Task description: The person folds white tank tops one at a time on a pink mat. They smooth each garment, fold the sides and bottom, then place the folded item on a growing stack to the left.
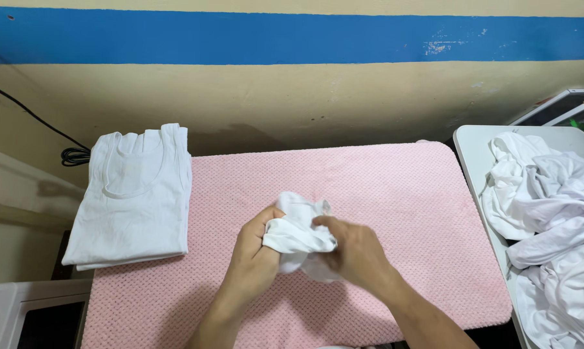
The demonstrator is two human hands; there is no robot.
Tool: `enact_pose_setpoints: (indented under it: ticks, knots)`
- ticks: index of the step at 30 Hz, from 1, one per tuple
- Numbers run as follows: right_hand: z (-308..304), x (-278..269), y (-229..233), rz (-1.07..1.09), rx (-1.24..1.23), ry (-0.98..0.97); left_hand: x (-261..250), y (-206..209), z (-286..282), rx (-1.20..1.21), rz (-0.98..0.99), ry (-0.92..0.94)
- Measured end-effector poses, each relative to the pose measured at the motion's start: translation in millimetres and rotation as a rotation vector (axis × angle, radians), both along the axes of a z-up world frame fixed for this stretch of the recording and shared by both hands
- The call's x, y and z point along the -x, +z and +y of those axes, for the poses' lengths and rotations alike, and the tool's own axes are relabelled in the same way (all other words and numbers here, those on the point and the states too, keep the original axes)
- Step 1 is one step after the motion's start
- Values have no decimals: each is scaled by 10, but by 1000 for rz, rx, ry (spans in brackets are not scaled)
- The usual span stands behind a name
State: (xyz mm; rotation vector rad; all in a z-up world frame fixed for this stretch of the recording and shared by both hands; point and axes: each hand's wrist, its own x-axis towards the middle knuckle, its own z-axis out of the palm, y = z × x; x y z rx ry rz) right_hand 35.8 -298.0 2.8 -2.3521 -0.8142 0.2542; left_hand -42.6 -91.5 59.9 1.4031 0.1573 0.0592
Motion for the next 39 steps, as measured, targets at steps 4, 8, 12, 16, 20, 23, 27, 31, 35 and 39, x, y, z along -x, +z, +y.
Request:
enact_pose_setpoints:
  ticks: [4, 8, 12, 16, 20, 23, 27, 31, 35, 39]
  knots:
    - [-51, -332, -138, 63, -359, -111, 48, 163, 70, -134, -42, -65]
    - [-181, -370, -147, 1098, -943, -22, 7, 199, 251, -385, 299, -216]
    - [-151, -291, -91, 1273, -1054, 78, -90, -63, 219, -583, 96, -471]
    - [-115, -392, -84, 1332, -1138, 175, -83, -364, 272, -198, -72, -546]
    - [-105, -639, -205, 977, -739, -106, -73, -487, 260, 420, 180, -369]
    - [-27, -679, -295, 552, -459, -213, -140, -464, 185, 629, 204, -201]
    - [-54, -316, -236, 274, -634, -152, -216, -381, 104, 552, 213, -96]
    - [20, 6, -123, 87, -613, 181, -239, -312, 31, 455, 162, -118]
    - [83, -144, -104, 393, -824, 14, -232, -280, 160, 12, 320, -18]
    - [-377, -582, -17, 570, -1385, -129, -202, -344, 669, -52, 237, 243]
